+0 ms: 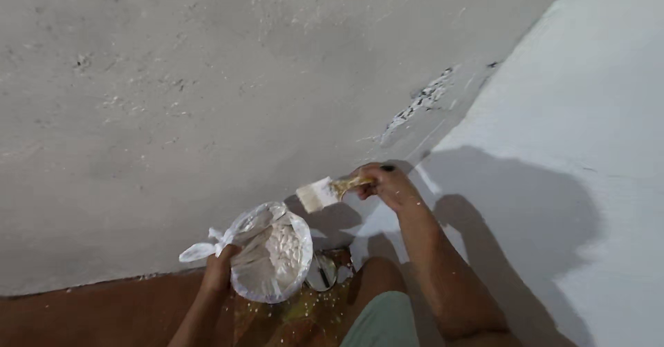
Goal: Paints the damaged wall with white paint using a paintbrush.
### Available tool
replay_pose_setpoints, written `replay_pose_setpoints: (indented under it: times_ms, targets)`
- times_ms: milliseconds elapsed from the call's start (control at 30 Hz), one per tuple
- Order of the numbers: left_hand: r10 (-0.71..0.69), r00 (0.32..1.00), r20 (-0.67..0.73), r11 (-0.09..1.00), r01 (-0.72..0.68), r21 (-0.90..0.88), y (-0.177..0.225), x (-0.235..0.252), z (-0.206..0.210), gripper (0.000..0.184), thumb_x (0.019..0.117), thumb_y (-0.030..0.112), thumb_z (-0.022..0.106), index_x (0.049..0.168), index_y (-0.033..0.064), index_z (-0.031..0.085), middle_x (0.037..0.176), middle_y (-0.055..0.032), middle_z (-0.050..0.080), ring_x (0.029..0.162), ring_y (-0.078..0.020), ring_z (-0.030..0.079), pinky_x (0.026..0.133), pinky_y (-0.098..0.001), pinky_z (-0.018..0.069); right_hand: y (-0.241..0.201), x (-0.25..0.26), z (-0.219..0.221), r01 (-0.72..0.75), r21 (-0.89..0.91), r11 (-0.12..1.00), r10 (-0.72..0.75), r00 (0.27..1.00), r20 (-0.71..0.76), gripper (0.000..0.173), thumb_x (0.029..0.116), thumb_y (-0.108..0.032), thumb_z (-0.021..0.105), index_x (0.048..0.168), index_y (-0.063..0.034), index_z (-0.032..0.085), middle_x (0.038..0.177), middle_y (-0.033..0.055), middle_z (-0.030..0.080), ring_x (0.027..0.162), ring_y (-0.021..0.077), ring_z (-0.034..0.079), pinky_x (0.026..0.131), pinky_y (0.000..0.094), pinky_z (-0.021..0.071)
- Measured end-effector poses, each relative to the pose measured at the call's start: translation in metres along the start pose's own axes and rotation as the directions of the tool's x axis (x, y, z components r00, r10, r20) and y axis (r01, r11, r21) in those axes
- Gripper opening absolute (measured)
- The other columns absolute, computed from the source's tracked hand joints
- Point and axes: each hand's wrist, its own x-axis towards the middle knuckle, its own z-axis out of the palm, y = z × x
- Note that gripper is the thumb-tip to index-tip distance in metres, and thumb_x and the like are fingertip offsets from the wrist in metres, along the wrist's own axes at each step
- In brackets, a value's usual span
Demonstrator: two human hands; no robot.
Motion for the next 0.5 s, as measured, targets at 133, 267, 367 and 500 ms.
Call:
replay_pose_setpoints:
  times_ms: [133, 267, 367, 500]
  targets:
    - [-0.008, 0.998, -0.059, 1.000, 0.007, -0.010, -0.007, 0.004, 0.000, 0.023, 0.0971, 0.015, 0.055, 0.114, -0.0001, 0.057, 0.084, -0.0030, 0.065, 0.071, -0.0071, 0.065, 0.065, -0.0286, 0.0578, -0.034, 0.005, -0.065, 0.314, 0.105, 0.944, -0.261, 0.900, -0.349, 0.026, 0.1075, -0.015, 0.042, 0.115, -0.0019, 0.064, 0.092, 0.0039, 0.072, 0.072, 0.0131, 0.070, 0.070, 0.0308, 0.0617]
    - [-0.018, 0.996, -0.088, 1.000, 0.016, -0.025, -0.010, 0.006, 0.001, 0.022, 0.0957, 0.017, 0.056, 0.111, 0.0001, 0.057, 0.081, -0.0041, 0.065, 0.069, -0.0097, 0.066, 0.062, -0.0306, 0.0576, -0.090, 0.023, -0.096, 0.593, 0.170, 0.787, -0.393, 0.695, -0.602, 0.023, 0.1079, -0.013, 0.043, 0.113, 0.0009, 0.061, 0.087, 0.0058, 0.070, 0.073, 0.0168, 0.070, 0.072, 0.0336, 0.0624]
    - [-0.016, 0.994, -0.105, 1.000, 0.016, -0.008, -0.013, 0.007, 0.003, 0.025, 0.0954, 0.018, 0.057, 0.113, -0.0006, 0.057, 0.082, -0.0042, 0.065, 0.069, -0.0092, 0.065, 0.063, -0.0307, 0.0573, -0.123, 0.036, -0.108, 0.707, 0.155, 0.690, -0.487, 0.612, -0.624, 0.024, 0.1087, -0.014, 0.043, 0.118, 0.0028, 0.058, 0.092, 0.0074, 0.068, 0.077, 0.0179, 0.070, 0.077, 0.0344, 0.0619]
    - [-0.013, 0.993, -0.118, 1.000, 0.014, 0.007, -0.014, 0.007, 0.003, 0.026, 0.0957, 0.018, 0.057, 0.114, -0.0010, 0.057, 0.084, -0.0051, 0.064, 0.071, -0.0100, 0.064, 0.065, -0.0321, 0.0570, -0.158, 0.055, -0.112, 0.719, 0.254, 0.647, -0.465, 0.636, -0.616, 0.022, 0.1075, -0.013, 0.047, 0.122, 0.0021, 0.055, 0.094, 0.0089, 0.066, 0.077, 0.0172, 0.069, 0.076, 0.0314, 0.0614]
